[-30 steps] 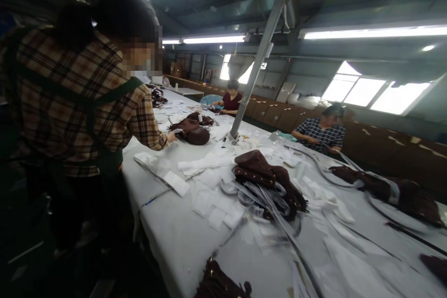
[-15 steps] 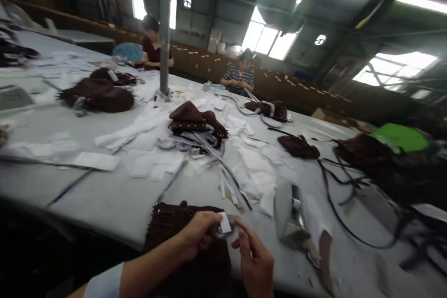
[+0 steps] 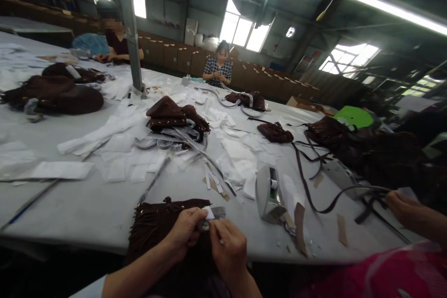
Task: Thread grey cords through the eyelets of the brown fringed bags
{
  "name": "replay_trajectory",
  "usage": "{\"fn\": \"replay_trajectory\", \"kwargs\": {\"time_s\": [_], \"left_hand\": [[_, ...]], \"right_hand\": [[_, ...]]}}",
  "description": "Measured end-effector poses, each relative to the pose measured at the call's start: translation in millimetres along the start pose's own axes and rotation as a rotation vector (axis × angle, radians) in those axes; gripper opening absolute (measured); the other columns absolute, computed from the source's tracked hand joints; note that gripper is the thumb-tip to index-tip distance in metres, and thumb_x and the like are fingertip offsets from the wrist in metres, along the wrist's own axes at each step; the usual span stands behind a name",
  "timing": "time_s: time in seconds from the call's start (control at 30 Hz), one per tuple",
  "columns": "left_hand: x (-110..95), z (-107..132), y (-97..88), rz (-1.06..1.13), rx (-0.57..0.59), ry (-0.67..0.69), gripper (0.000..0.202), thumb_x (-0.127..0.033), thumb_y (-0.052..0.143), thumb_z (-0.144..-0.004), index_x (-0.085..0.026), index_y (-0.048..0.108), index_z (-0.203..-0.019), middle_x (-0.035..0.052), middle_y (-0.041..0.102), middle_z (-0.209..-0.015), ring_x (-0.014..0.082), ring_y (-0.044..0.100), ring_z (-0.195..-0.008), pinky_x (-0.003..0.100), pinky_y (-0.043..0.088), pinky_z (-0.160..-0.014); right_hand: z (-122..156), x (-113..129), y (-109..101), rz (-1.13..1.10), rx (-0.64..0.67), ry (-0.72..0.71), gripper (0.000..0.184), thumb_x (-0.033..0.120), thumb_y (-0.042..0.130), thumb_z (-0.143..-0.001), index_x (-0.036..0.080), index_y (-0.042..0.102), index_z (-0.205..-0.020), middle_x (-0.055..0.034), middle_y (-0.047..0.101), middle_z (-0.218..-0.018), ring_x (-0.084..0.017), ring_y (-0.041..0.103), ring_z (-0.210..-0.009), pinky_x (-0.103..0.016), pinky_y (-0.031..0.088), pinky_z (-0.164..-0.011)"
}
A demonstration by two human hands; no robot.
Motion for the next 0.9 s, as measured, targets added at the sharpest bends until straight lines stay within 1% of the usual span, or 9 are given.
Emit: {"fn": "replay_trajectory", "kwargs": {"time_s": [0.07, 0.13, 0.3, 0.4, 0.53, 0.67, 0.73, 0.83, 0.9], "left_hand": [[-2, -2, -3.1, 0.045, -0.029, -0.025, 0.037, -0.049, 0.064, -0.069, -0.018, 0.045, -0.069, -0.0093, 0.042, -0.051, -0.0003, 0.023, -0.032, 0.015, 0.006, -0.033], [-6, -5, -7.5, 0.061, -0.045, -0.006, 0.036, -0.048, 0.064, -0.069, -0.017, 0.045, -0.07, -0.0093, 0.042, -0.052, -0.0005, 0.023, -0.032, 0.015, 0.006, -0.033], [-12, -6, -12.0, -0.034, 0.045, 0.061, 0.037, -0.049, 0.064, -0.072, -0.018, 0.044, -0.068, -0.0093, 0.041, -0.052, -0.0005, 0.022, -0.032, 0.015, 0.006, -0.033], [-7, -5, -8.1, -0.071, 0.08, 0.068, 0.039, -0.049, 0.064, -0.072, -0.019, 0.041, -0.067, -0.0103, 0.039, -0.051, -0.0006, 0.02, -0.031, 0.015, 0.006, -0.032], [-1, -2, 0.6, -0.119, 0.106, 0.07, 0.04, -0.05, 0.065, -0.072, -0.019, 0.041, -0.067, -0.0123, 0.032, -0.048, -0.0005, 0.018, -0.031, 0.015, 0.006, -0.032], [1, 1, -4.1, -0.159, 0.098, 0.063, 0.041, -0.053, 0.066, -0.071, -0.02, 0.042, -0.068, -0.0129, 0.029, -0.046, 0.0, 0.017, -0.031, 0.014, 0.007, -0.032], [2, 0, -13.4, -0.158, 0.083, 0.055, 0.043, -0.055, 0.066, -0.07, -0.019, 0.043, -0.068, -0.0128, 0.029, -0.046, 0.0001, 0.017, -0.032, 0.015, 0.007, -0.032], [5, -3, -26.5, -0.163, 0.072, 0.04, 0.044, -0.058, 0.065, -0.07, -0.019, 0.043, -0.069, -0.0123, 0.031, -0.047, 0.0004, 0.017, -0.032, 0.015, 0.007, -0.032], [8, -5, -29.8, -0.168, 0.073, 0.034, 0.044, -0.058, 0.064, -0.071, -0.019, 0.044, -0.069, -0.0121, 0.031, -0.047, 0.0003, 0.016, -0.032, 0.015, 0.007, -0.032]], "right_hand": [[8, 9, 1, 0.122, -0.005, -0.217, 0.02, 0.014, 0.05, -0.089, 0.017, 0.068, -0.081, -0.0039, 0.063, -0.061, -0.015, 0.058, -0.056, -0.026, 0.043, -0.057], [23, 5, -2, 0.187, 0.04, -0.257, 0.021, 0.015, 0.05, -0.09, 0.018, 0.066, -0.078, -0.0034, 0.062, -0.059, -0.015, 0.058, -0.054, -0.026, 0.042, -0.056], [75, -51, -36, 0.34, 0.111, 0.075, 0.042, 0.038, 0.051, -0.091, 0.02, 0.056, -0.053, 0.0001, 0.054, -0.047, -0.012, 0.052, -0.039, -0.024, 0.038, -0.043], [93, -67, -48, 0.179, 0.165, 0.304, 0.03, 0.045, 0.054, -0.087, 0.019, 0.068, -0.081, -0.0013, 0.063, -0.061, -0.015, 0.06, -0.05, -0.023, 0.046, -0.049], [78, -48, -45, -0.054, -0.034, 0.586, 0.043, 0.047, 0.059, -0.083, 0.015, 0.061, -0.11, -0.0033, 0.065, -0.075, -0.016, 0.061, -0.059, -0.025, 0.051, -0.057], [44, -48, -40, -0.141, -0.141, 0.521, 0.048, 0.045, 0.063, -0.08, 0.016, 0.058, -0.118, -0.0066, 0.066, -0.089, -0.018, 0.062, -0.073, -0.028, 0.052, -0.066], [35, -78, -55, -0.088, -0.222, 0.535, 0.045, 0.047, 0.061, -0.079, 0.016, 0.063, -0.112, -0.0104, 0.067, -0.098, -0.022, 0.062, -0.084, -0.032, 0.05, -0.072], [36, -152, -98, -0.005, -0.445, 0.811, 0.057, 0.057, 0.053, -0.077, 0.01, 0.066, -0.107, -0.0158, 0.068, -0.102, -0.027, 0.063, -0.092, -0.033, 0.05, -0.073], [33, -193, -122, 0.007, -0.463, 0.867, 0.058, 0.057, 0.048, -0.078, 0.008, 0.068, -0.103, -0.0172, 0.069, -0.101, -0.027, 0.063, -0.095, -0.033, 0.049, -0.076]]}}
Point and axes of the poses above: each hand's wrist, its own z-axis away from the middle knuckle, its own y-axis out of the palm, x = y × z, the point moved 4 cm from there along -z, towards the middle knuckle
